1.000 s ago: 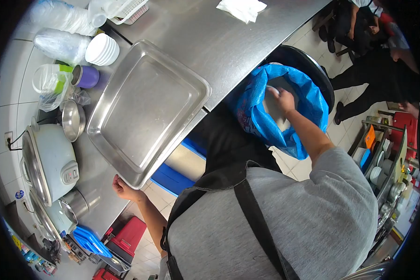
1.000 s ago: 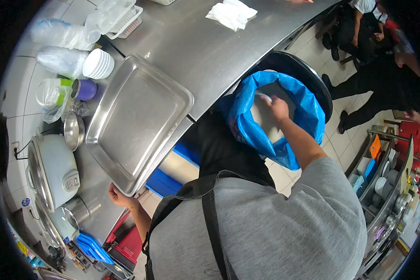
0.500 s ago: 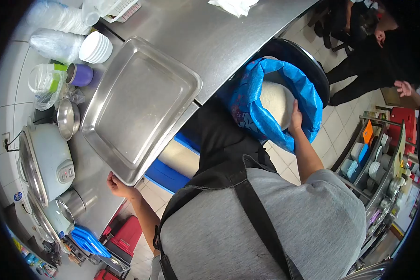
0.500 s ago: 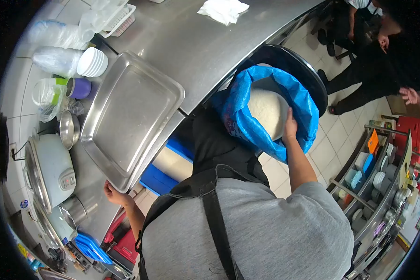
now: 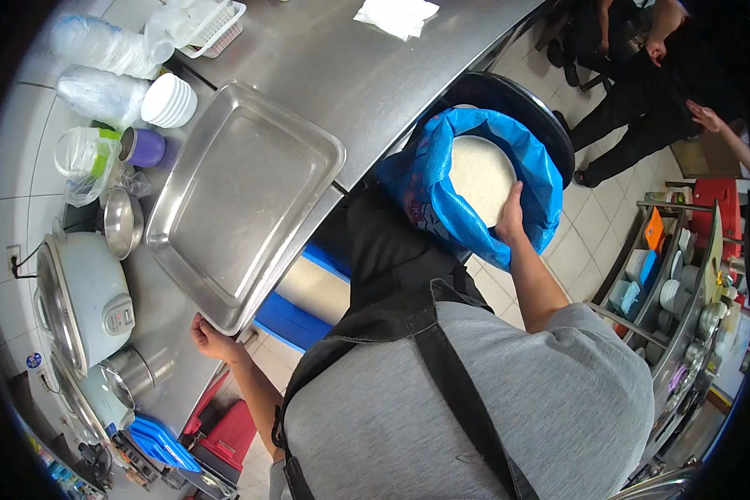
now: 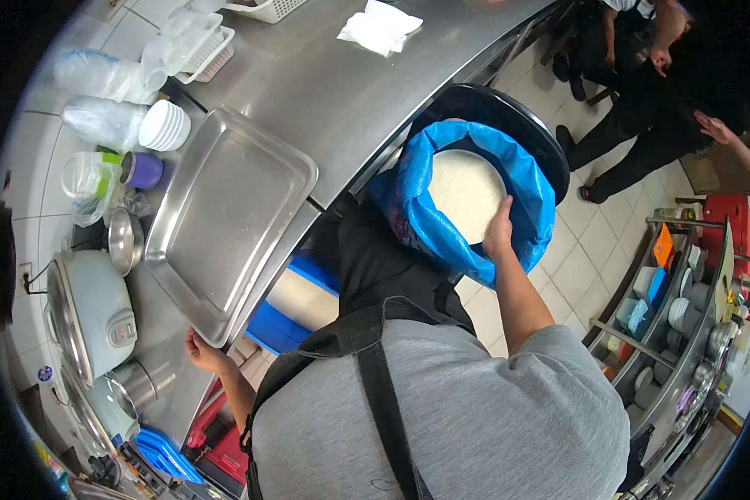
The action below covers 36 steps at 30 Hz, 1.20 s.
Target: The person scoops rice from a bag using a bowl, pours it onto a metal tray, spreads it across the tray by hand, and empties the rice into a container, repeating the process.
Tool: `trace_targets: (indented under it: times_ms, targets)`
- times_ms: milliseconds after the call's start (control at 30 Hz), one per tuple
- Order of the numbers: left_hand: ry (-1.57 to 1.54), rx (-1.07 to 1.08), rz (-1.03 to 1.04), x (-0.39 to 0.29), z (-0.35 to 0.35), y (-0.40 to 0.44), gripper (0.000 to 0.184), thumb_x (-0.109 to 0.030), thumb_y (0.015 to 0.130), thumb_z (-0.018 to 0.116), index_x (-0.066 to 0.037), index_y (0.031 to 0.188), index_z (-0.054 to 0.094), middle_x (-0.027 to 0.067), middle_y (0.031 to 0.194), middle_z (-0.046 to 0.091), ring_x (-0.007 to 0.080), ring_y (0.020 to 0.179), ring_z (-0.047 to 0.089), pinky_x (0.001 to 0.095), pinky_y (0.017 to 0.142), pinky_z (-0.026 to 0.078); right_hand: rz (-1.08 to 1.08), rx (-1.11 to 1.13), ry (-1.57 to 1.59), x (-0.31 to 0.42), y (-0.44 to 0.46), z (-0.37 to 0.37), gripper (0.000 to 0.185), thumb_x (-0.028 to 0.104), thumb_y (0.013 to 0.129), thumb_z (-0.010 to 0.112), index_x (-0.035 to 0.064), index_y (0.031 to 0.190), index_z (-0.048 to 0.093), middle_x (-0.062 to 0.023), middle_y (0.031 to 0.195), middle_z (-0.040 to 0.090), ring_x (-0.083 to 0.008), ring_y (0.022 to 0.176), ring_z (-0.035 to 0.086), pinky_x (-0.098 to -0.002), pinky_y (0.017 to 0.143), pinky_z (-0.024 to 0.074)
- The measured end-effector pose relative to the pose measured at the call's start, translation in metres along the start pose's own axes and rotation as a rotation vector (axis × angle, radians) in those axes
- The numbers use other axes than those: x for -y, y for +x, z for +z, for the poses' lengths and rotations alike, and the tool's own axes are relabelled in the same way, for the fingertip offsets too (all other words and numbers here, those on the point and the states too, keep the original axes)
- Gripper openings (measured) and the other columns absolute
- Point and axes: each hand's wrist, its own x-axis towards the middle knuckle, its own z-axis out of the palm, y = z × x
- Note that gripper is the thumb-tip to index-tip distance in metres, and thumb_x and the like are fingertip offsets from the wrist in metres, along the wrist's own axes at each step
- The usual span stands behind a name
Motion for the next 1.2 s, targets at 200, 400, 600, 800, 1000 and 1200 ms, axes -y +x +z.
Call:
trace_targets:
  times_ms: [200, 400, 600, 800, 1000, 1200]
  targets:
    - [-0.002, 0.012, -0.005, -0.002, 0.000, -0.001, 0.016, -0.007, 0.101, 0.049, 0.000, 0.108, 0.061, 0.0075, 0.101, 0.066, 0.0143, 0.091, 0.062, 0.0284, 0.083, 0.051, 0.002, 0.044, 0.073, 0.010, -0.015, 0.003, 0.092, 0.072, 0.091, 0.048, -0.0020, 0.144, 0.041, -0.0196, 0.139, 0.053, -0.0331, 0.122, 0.058, -0.0452, 0.105, 0.0459]
    - [-0.059, 0.028, -0.011, 0.004, -0.001, 0.001, 0.016, -0.005, 0.101, 0.047, 0.002, 0.108, 0.060, 0.0081, 0.101, 0.066, 0.0148, 0.091, 0.063, 0.0287, 0.084, 0.052, -0.090, 0.015, 0.093, 0.035, -0.031, -0.002, 0.088, 0.069, 0.094, 0.045, -0.0004, 0.147, 0.038, -0.0181, 0.143, 0.051, -0.0322, 0.127, 0.055, -0.0443, 0.107, 0.0444]
    - [-0.046, 0.025, 0.023, 0.009, -0.004, 0.002, 0.017, -0.004, 0.101, 0.047, 0.002, 0.109, 0.060, 0.0083, 0.103, 0.065, 0.0144, 0.092, 0.062, 0.0277, 0.084, 0.052, -0.145, 0.034, 0.180, 0.048, -0.034, -0.007, 0.077, 0.064, 0.098, 0.040, 0.0047, 0.148, 0.040, -0.0147, 0.146, 0.050, -0.0324, 0.129, 0.054, -0.0453, 0.109, 0.0430]
    - [-0.112, 0.052, -0.022, 0.005, -0.003, 0.001, 0.017, -0.003, 0.100, 0.047, 0.001, 0.110, 0.060, 0.0076, 0.103, 0.064, 0.0136, 0.093, 0.061, 0.0268, 0.083, 0.051, -0.168, 0.037, 0.218, 0.061, -0.037, 0.002, 0.075, 0.064, 0.099, 0.040, 0.0060, 0.147, 0.042, -0.0143, 0.146, 0.051, -0.0324, 0.129, 0.053, -0.0458, 0.109, 0.0425]
    - [-0.146, 0.053, -0.024, 0.007, -0.004, 0.001, 0.018, -0.002, 0.099, 0.047, 0.001, 0.110, 0.061, 0.0071, 0.102, 0.064, 0.0130, 0.091, 0.061, 0.0267, 0.081, 0.050, -0.164, 0.022, 0.142, 0.063, -0.059, 0.017, 0.075, 0.062, 0.100, 0.039, 0.0044, 0.147, 0.042, -0.0158, 0.144, 0.052, -0.0331, 0.129, 0.054, -0.0457, 0.109, 0.0427]
    - [-0.156, 0.048, -0.037, 0.000, -0.002, -0.001, 0.018, -0.002, 0.099, 0.047, 0.001, 0.110, 0.061, 0.0063, 0.099, 0.064, 0.0126, 0.088, 0.061, 0.0268, 0.079, 0.051, -0.177, 0.086, 0.135, 0.077, -0.072, 0.023, 0.075, 0.062, 0.100, 0.040, 0.0040, 0.146, 0.042, -0.0159, 0.144, 0.052, -0.0331, 0.130, 0.052, -0.0454, 0.108, 0.0428]
